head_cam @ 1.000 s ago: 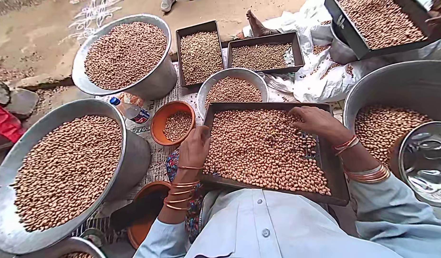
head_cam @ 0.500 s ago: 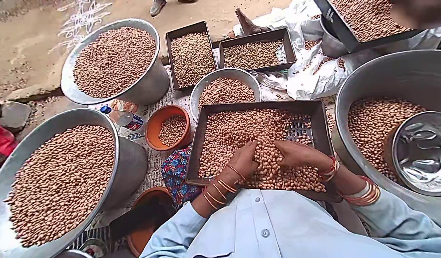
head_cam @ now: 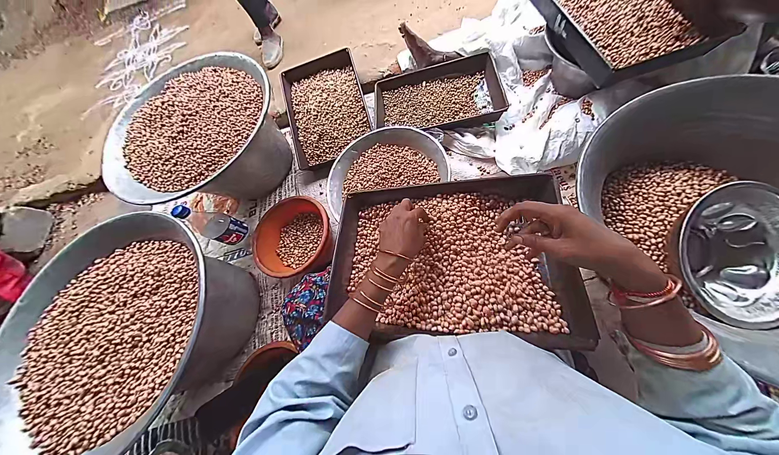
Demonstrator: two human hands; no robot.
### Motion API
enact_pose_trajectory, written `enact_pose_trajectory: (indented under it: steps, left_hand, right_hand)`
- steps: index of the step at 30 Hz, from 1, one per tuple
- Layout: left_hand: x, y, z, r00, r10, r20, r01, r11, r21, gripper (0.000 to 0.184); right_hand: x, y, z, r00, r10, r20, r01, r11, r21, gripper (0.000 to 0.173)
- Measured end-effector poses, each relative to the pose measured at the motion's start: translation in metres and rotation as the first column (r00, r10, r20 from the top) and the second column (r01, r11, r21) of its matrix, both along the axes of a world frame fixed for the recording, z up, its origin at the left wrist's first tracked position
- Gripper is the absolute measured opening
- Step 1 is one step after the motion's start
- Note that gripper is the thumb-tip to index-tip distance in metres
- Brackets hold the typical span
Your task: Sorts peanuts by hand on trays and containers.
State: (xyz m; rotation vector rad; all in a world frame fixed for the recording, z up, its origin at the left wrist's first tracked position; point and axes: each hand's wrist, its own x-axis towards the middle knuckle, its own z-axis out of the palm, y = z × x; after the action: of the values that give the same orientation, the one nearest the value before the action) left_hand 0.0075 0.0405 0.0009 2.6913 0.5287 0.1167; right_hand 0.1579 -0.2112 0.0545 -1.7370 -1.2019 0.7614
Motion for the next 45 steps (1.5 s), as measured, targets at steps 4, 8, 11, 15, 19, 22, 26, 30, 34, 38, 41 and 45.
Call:
enact_pose_trajectory:
  steps: [4,8,11,15,19,22,26,30,34,38,41,45]
  left_hand:
    - [0.006,0.001,-0.008,0.997,0.027,-0.071,-0.027,1.0,-0.003,0.017]
    - [-0.007,0.013,-0.002,0.998,0.057,-0.019,-0.057,0.998,-0.038,0.019]
    - [-0.027,0.043,-0.002,0.989,0.118,0.092,-0.119,0.993,0.012,0.021]
    - [-0.032,0.087,-0.017,0.984,0.179,-0.023,-0.177,0.982,0.07,0.036]
    - [-0.016,0.075,-0.032,0.989,0.088,-0.122,-0.082,0.995,0.055,0.038]
    - [-0.008,0.05,-0.036,0.992,0.0,-0.127,-0.003,1.0,-0.027,0.045]
    - [0.0,0.031,-0.032,0.974,-0.034,-0.224,-0.076,0.882,-0.465,0.043]
    - [-0.021,0.023,-0.018,0.965,0.177,-0.195,-0.251,0.387,-0.888,0.044]
    - [-0.052,0.025,0.003,0.952,0.285,-0.113,-0.177,0.212,-0.961,0.033]
    - [-0.077,0.042,0.016,0.987,0.153,0.056,-0.021,0.457,-0.889,0.048]
    - [-0.086,0.048,0.022,0.996,-0.001,0.091,0.061,0.749,-0.66,0.04]
    - [-0.087,0.04,0.019,0.993,-0.056,0.103,0.087,0.94,-0.33,0.03]
  right_hand:
    - [0.004,0.007,-0.006,0.985,-0.031,0.167,0.036,0.999,-0.027,0.027]
    - [0.012,0.026,-0.018,0.944,-0.018,0.328,0.08,0.981,-0.175,0.025]
    - [0.031,0.035,-0.035,0.906,-0.052,0.419,0.2,0.927,-0.317,0.035]
    - [0.058,0.048,-0.06,0.864,0.011,0.503,0.239,0.871,-0.43,0.033]
    - [0.04,0.071,-0.059,0.856,0.076,0.512,0.225,0.836,-0.5,0.045]
    - [0.018,0.09,-0.054,0.894,0.157,0.419,0.127,0.808,-0.575,0.065]
    - [-0.013,0.107,-0.055,0.952,0.213,0.221,-0.084,0.874,-0.478,0.081]
    - [-0.024,0.112,-0.04,0.953,0.296,0.06,-0.281,0.942,-0.185,0.065]
    - [-0.029,0.094,-0.014,0.949,0.296,0.11,-0.301,0.953,0.028,0.038]
    - [-0.027,0.055,-0.007,0.891,0.134,0.434,-0.143,0.99,-0.011,0.012]
    - [-0.029,0.034,-0.018,0.841,0.169,0.514,-0.095,0.981,-0.168,0.006]
    - [-0.047,0.029,-0.035,0.846,0.209,0.49,-0.059,0.951,-0.304,0.013]
